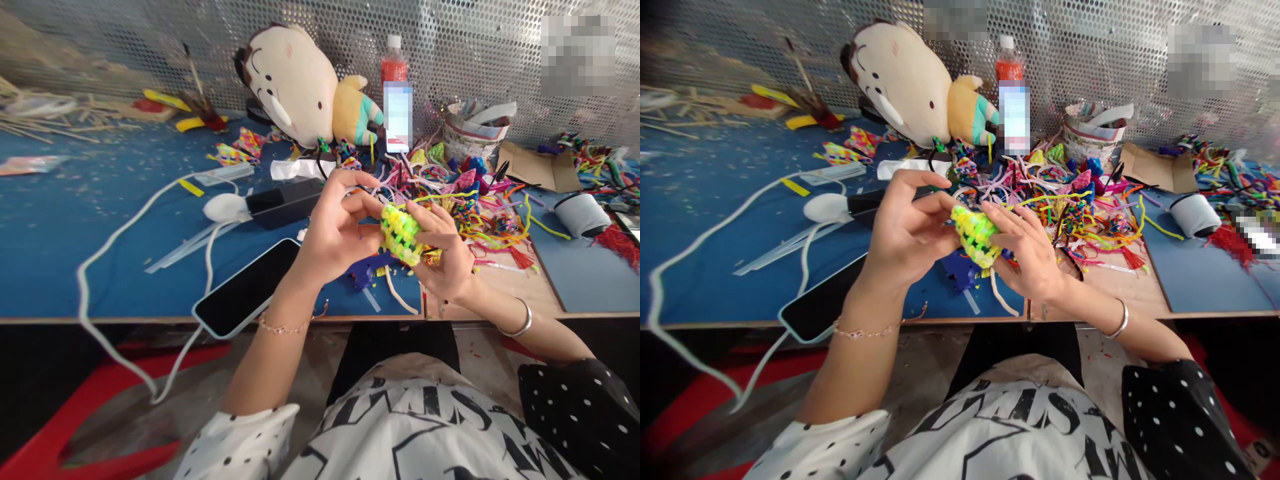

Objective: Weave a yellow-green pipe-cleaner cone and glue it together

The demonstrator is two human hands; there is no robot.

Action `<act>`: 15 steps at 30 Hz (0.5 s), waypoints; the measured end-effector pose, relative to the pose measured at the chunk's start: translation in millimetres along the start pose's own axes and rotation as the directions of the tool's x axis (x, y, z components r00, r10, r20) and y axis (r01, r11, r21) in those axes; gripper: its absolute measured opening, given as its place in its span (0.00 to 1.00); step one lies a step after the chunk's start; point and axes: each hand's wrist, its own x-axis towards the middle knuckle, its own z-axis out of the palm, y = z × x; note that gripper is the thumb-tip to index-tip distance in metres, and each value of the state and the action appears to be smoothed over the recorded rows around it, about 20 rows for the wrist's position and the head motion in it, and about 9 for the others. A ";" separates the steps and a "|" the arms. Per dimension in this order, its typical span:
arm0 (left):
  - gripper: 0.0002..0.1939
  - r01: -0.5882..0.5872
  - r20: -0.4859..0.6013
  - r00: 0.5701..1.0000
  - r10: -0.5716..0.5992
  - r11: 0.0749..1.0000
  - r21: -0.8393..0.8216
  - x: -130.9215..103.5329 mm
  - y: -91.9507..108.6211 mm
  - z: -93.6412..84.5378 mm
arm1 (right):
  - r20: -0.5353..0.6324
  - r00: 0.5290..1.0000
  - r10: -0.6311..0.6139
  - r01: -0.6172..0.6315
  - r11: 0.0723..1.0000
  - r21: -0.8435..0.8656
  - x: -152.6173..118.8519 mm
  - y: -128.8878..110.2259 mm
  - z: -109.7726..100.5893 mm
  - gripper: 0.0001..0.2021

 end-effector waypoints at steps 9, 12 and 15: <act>0.26 -0.078 0.002 0.997 0.078 0.994 -0.076 1.0 -15.2 -7.4 | 0.004 0.999 0.042 -0.042 0.997 0.067 1.5 -2.9 1.0 0.12; 0.26 -0.093 0.009 0.996 0.093 0.994 -0.065 -0.3 -15.1 -11.4 | -0.053 0.995 0.079 -0.070 0.987 0.147 1.5 -6.3 1.7 0.21; 0.25 -0.125 -0.035 0.991 0.127 0.991 0.044 -4.5 -10.4 -11.7 | -0.048 0.988 0.149 -0.138 0.972 0.189 3.5 -13.7 -2.6 0.29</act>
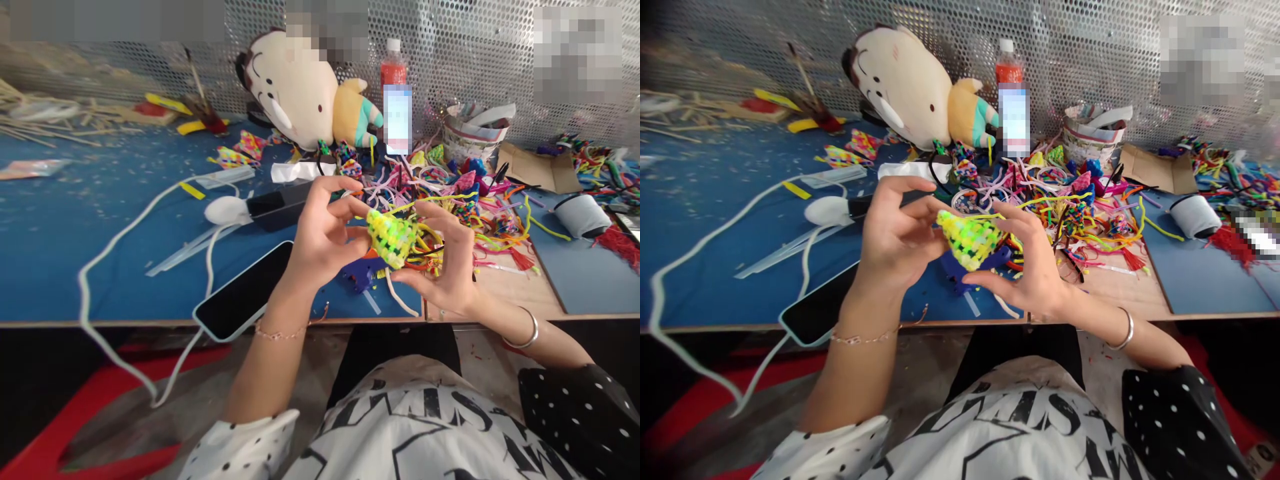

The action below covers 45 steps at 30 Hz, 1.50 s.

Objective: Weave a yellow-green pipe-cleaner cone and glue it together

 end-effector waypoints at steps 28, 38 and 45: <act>0.25 -0.259 -0.059 0.955 0.291 0.914 0.313 -48.6 9.4 32.3 | 0.232 0.943 0.238 -0.329 0.760 0.561 -15.3 -11.9 -7.4 0.11; 0.25 -0.254 -0.144 0.948 0.283 0.948 0.191 -54.2 7.0 37.0 | 0.181 0.952 0.246 -0.305 0.799 0.518 -15.0 -17.0 -9.2 0.06; 0.18 -0.230 -0.201 0.940 0.276 0.947 0.225 -56.8 8.8 42.0 | 0.185 0.949 0.254 -0.314 0.795 0.520 -16.8 -19.9 -8.8 0.07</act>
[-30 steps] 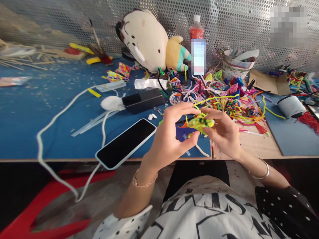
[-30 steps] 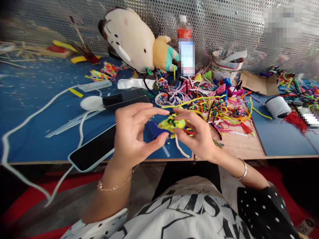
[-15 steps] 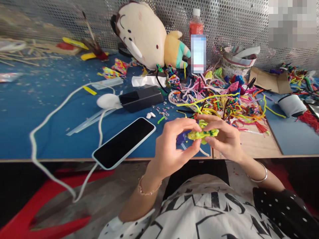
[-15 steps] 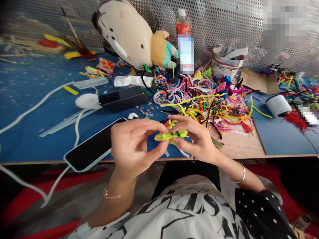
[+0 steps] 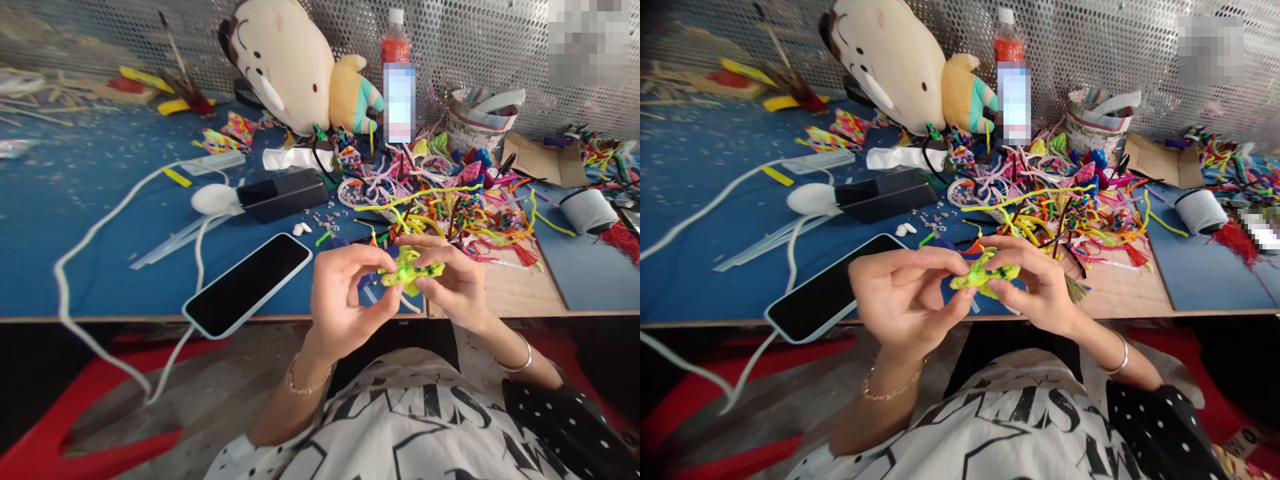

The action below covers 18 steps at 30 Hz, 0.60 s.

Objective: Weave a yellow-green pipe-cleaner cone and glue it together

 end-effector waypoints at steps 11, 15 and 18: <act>0.23 0.022 -0.012 1.000 -0.023 0.997 -0.081 -11.9 -10.8 2.2 | -0.060 0.992 0.106 -0.092 0.975 0.202 -9.5 5.6 13.3 0.08; 0.28 0.079 0.162 0.982 -0.097 0.990 0.117 -23.0 -12.4 -6.2 | -0.096 0.978 0.183 -0.157 0.961 0.229 -15.2 10.2 23.7 0.06; 0.27 0.095 0.263 0.953 -0.151 0.972 0.213 -28.4 -12.9 -16.1 | -0.059 0.974 0.218 -0.202 0.958 0.206 -17.5 10.8 26.7 0.05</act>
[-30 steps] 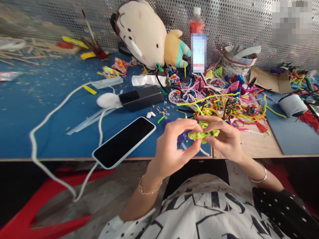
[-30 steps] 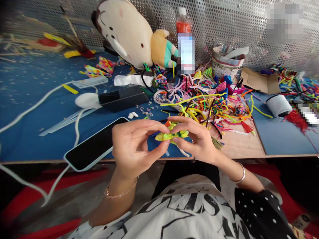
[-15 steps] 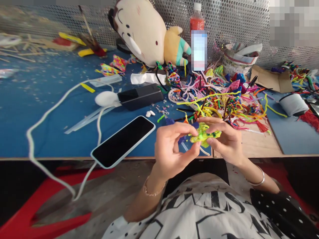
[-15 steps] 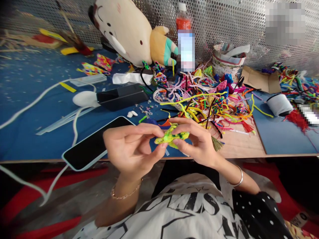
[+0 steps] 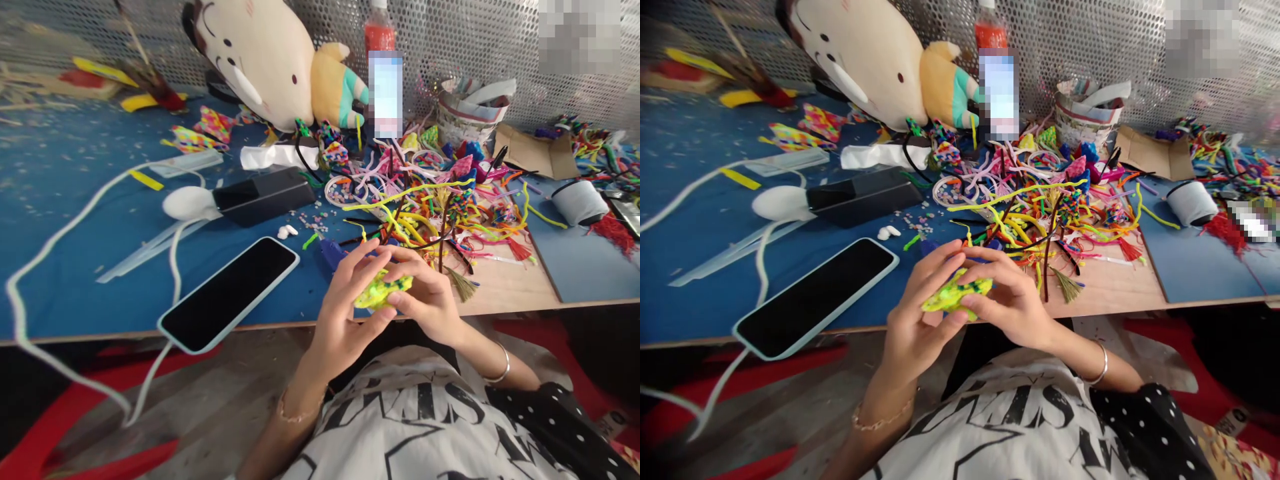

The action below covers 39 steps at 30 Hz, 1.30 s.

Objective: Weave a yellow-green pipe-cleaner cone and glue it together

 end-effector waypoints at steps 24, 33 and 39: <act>0.30 0.124 -0.004 0.991 -0.131 0.952 -0.279 -2.4 -5.5 4.4 | -0.072 0.990 0.122 -0.109 0.981 0.163 -2.1 6.8 4.6 0.15; 0.21 0.324 -0.074 0.908 -0.413 0.802 -0.501 0.6 -5.9 19.5 | -0.132 0.938 0.321 -0.269 0.913 0.307 3.6 3.1 -2.2 0.18; 0.20 0.282 -0.315 0.858 -0.405 0.885 -0.371 4.2 -1.4 28.5 | -0.200 0.954 0.225 -0.209 0.973 0.098 1.6 1.5 -1.7 0.18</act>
